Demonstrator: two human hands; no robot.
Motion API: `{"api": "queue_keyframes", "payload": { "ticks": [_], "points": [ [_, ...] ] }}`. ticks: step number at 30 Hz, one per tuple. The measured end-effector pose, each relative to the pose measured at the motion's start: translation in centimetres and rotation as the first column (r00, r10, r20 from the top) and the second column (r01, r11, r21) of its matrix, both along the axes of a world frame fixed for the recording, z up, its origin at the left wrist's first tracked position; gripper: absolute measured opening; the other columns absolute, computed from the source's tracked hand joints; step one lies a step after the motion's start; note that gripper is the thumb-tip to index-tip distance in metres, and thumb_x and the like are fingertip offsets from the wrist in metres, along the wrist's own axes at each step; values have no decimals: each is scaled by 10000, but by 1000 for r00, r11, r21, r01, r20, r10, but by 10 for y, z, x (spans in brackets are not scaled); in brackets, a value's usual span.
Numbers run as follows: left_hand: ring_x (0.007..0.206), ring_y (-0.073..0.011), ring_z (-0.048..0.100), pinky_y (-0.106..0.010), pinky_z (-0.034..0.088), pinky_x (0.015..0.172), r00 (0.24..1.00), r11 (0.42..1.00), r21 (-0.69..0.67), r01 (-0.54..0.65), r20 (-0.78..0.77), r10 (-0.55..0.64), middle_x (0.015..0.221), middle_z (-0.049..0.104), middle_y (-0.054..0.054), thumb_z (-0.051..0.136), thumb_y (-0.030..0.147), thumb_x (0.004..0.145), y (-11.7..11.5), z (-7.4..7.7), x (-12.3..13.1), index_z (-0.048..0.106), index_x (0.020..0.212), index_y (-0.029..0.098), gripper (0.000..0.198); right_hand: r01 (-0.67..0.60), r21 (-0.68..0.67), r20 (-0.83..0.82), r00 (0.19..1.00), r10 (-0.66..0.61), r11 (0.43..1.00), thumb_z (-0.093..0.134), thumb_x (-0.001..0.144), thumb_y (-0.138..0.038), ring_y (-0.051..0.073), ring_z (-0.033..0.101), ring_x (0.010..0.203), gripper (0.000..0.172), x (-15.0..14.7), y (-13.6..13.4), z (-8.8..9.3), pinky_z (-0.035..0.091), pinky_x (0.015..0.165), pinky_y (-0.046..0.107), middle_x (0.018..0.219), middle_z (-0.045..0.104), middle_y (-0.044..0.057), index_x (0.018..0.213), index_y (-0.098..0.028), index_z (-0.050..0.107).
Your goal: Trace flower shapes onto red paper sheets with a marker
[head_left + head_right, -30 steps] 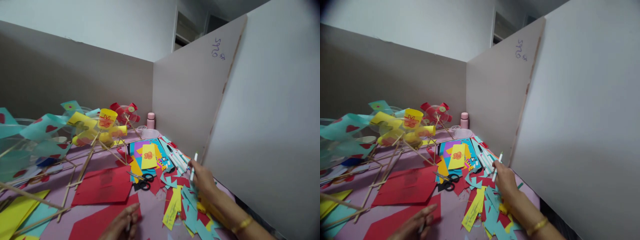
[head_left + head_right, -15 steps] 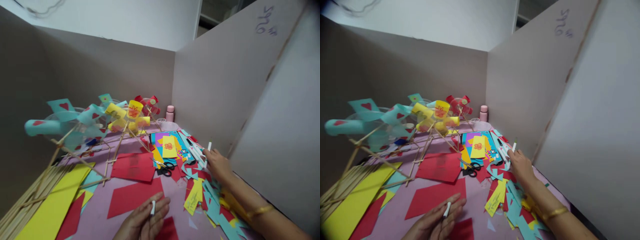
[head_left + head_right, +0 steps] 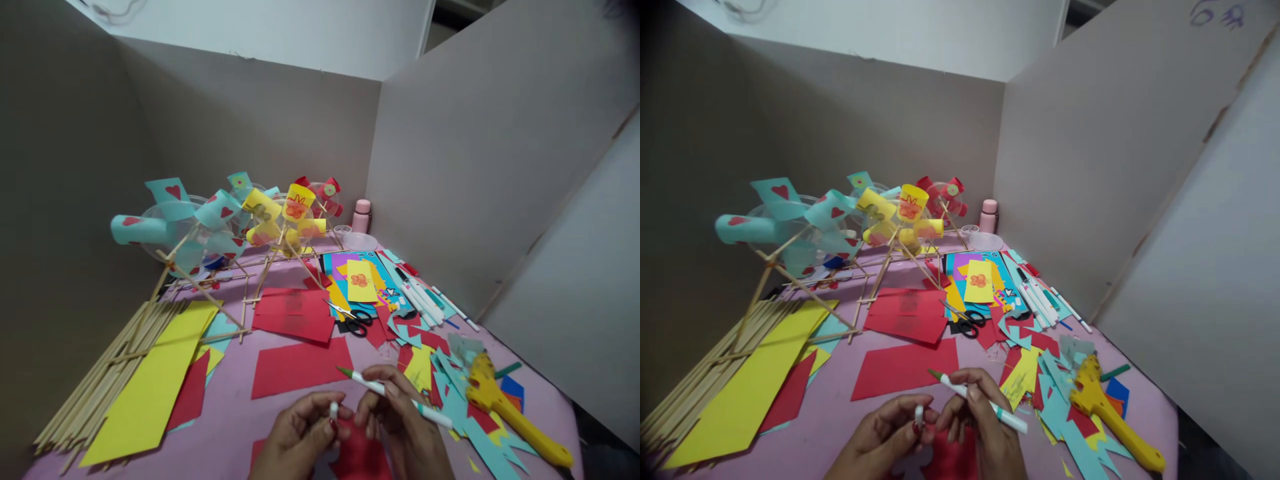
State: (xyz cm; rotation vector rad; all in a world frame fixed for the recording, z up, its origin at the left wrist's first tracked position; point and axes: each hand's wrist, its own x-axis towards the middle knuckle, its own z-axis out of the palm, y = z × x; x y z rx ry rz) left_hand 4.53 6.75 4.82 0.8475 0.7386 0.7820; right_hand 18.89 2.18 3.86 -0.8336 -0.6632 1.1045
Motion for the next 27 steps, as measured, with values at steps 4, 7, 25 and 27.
{"api": "queue_keyframes", "payload": {
  "ticks": [4,7,25,27],
  "points": [
    [675,-158,663,-219,468,605,999,997,-75,-17,28,19,844,708,-92,829,337,647,2,-4,-3,646,861,169,328,5,24,-81,997,-3,1000,636,810,-463,121,532,455,283,0,3,-8,368,452,191,570,679,26,838,-182,619],
    [692,-174,690,-196,471,557,997,982,-187,-26,72,40,906,713,-108,813,316,675,4,-4,-5,586,873,175,333,-30,19,-71,997,31,999,634,814,-469,124,531,453,293,4,4,-14,382,448,193,586,687,42,810,-176,617],
    [737,-207,713,-239,555,630,985,862,-506,-22,135,104,966,710,-178,707,99,781,8,1,-13,594,927,85,186,-132,-36,-103,986,128,991,680,770,-502,91,539,407,338,-4,-7,-8,343,443,163,503,661,27,751,-167,639],
    [770,-210,709,-248,546,654,986,879,-476,-21,137,97,1006,698,-190,728,120,767,7,3,-12,581,928,101,219,-143,-37,-86,986,140,989,688,761,-506,90,536,411,344,-5,-8,-9,337,448,164,505,665,29,749,-165,647]
  ]
}}
